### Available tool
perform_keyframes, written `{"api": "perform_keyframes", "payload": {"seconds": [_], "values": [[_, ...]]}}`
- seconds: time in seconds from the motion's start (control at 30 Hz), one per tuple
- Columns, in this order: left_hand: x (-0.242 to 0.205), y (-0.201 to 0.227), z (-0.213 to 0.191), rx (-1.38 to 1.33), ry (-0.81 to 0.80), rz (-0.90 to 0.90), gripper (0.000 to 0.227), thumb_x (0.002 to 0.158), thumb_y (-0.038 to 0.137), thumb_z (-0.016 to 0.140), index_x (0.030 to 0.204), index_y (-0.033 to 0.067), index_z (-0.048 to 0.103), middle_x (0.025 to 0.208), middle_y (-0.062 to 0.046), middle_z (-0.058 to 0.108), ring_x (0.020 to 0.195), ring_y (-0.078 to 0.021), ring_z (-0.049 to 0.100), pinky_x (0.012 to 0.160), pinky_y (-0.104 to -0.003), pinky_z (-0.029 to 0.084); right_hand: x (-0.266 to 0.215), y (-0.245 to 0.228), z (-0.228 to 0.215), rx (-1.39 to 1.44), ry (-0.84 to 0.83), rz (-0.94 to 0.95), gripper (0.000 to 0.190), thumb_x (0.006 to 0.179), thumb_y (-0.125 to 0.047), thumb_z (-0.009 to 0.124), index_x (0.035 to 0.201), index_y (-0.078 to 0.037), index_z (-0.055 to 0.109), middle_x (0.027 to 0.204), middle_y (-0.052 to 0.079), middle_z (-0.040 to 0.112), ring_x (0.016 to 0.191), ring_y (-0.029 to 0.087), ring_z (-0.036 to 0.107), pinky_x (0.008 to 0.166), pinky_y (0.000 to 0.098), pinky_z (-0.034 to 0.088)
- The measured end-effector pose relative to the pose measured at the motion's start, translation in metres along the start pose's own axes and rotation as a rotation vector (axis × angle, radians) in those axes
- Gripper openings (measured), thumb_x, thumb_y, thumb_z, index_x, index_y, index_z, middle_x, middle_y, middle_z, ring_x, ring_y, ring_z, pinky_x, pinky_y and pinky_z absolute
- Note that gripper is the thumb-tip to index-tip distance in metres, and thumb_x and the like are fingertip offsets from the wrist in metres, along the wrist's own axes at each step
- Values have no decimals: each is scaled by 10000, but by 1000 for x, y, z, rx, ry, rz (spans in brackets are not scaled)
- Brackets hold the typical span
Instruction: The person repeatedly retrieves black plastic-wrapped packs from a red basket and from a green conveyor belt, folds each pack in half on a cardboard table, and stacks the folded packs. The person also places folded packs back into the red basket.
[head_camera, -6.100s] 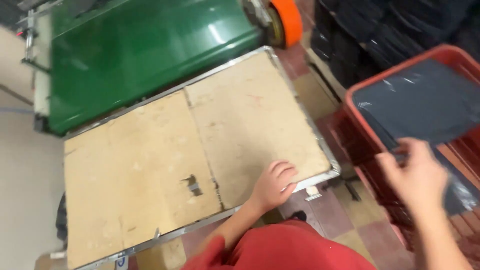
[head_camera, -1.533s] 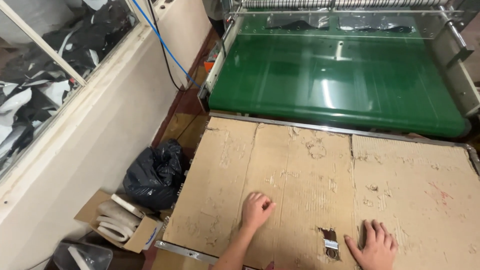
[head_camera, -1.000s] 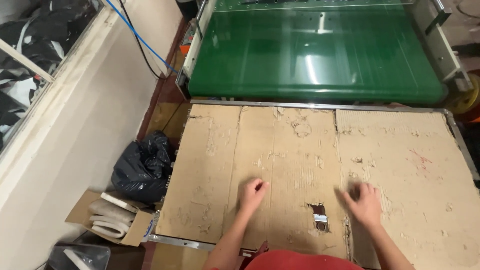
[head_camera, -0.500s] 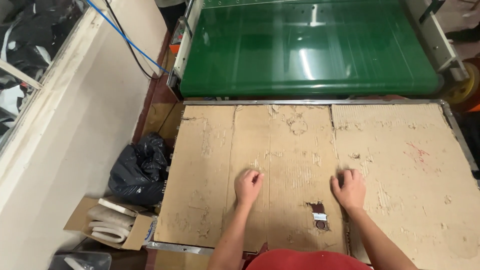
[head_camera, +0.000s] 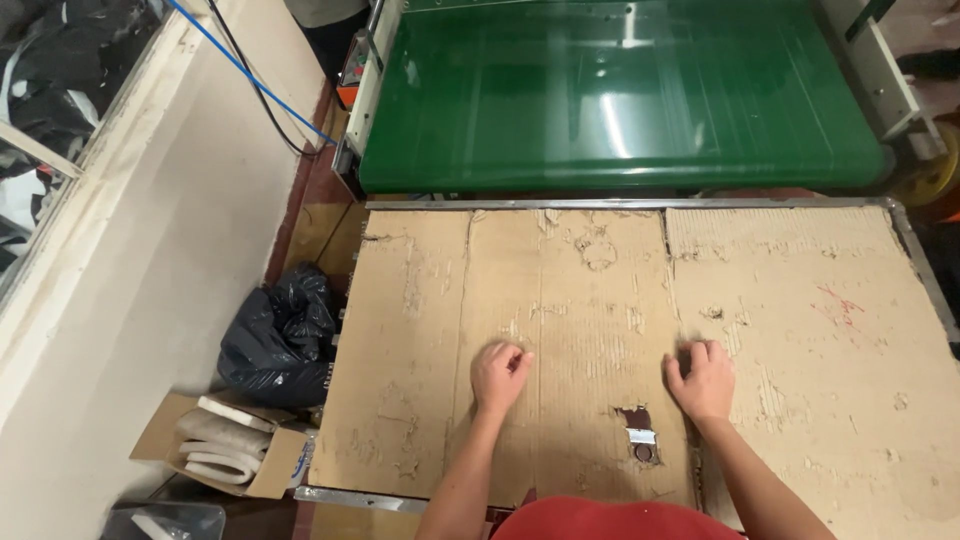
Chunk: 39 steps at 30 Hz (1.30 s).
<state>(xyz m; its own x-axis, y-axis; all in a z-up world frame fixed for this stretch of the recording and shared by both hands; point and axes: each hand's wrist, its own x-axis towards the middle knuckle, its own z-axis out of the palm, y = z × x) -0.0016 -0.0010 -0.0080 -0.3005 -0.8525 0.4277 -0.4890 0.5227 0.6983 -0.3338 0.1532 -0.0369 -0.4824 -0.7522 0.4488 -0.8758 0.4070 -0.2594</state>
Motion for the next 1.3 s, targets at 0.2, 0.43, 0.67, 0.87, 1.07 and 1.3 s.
{"api": "perform_keyframes", "payload": {"seconds": [0.2,0.43,0.67,0.87,1.07,1.3], "values": [[2,3,-3,-9,0,14,258,833,342,772,705,175,621,594,-40,558,630,-273,619,591,-366,505,0,0,-1,6,0,11,320,797,-444,703,992,-198,640,937,38,571,884,296,663,824,417,527],[3,8,-6,-31,0,27,274,844,335,765,721,143,613,615,-71,555,640,-301,609,603,-398,492,0,0,-1,2,7,10,315,805,-456,698,975,-196,642,912,43,567,876,303,666,823,421,526],[3,10,-8,-24,-20,24,280,851,350,757,725,145,615,619,-67,554,641,-296,613,616,-400,495,2,-5,-9,9,12,18,323,794,-458,700,991,-210,636,925,40,565,880,299,664,838,415,523],[3,18,-11,56,-34,41,327,883,288,700,648,157,514,605,29,537,578,-128,494,516,-293,396,7,-16,-30,115,-180,108,363,868,-417,641,995,-82,697,1012,130,636,881,326,623,761,454,512],[5,21,-9,29,-111,-172,386,904,305,683,646,201,415,593,69,442,561,-83,401,512,-280,346,14,-21,-40,156,-277,200,413,871,-450,629,1070,-94,695,1100,105,630,979,301,622,814,435,524],[49,44,-18,-377,-238,-624,154,962,308,600,938,162,644,825,54,617,747,-84,554,684,-251,450,63,-37,-71,508,-333,527,250,924,-294,625,1056,-83,641,931,87,666,811,236,606,757,386,485]]}}
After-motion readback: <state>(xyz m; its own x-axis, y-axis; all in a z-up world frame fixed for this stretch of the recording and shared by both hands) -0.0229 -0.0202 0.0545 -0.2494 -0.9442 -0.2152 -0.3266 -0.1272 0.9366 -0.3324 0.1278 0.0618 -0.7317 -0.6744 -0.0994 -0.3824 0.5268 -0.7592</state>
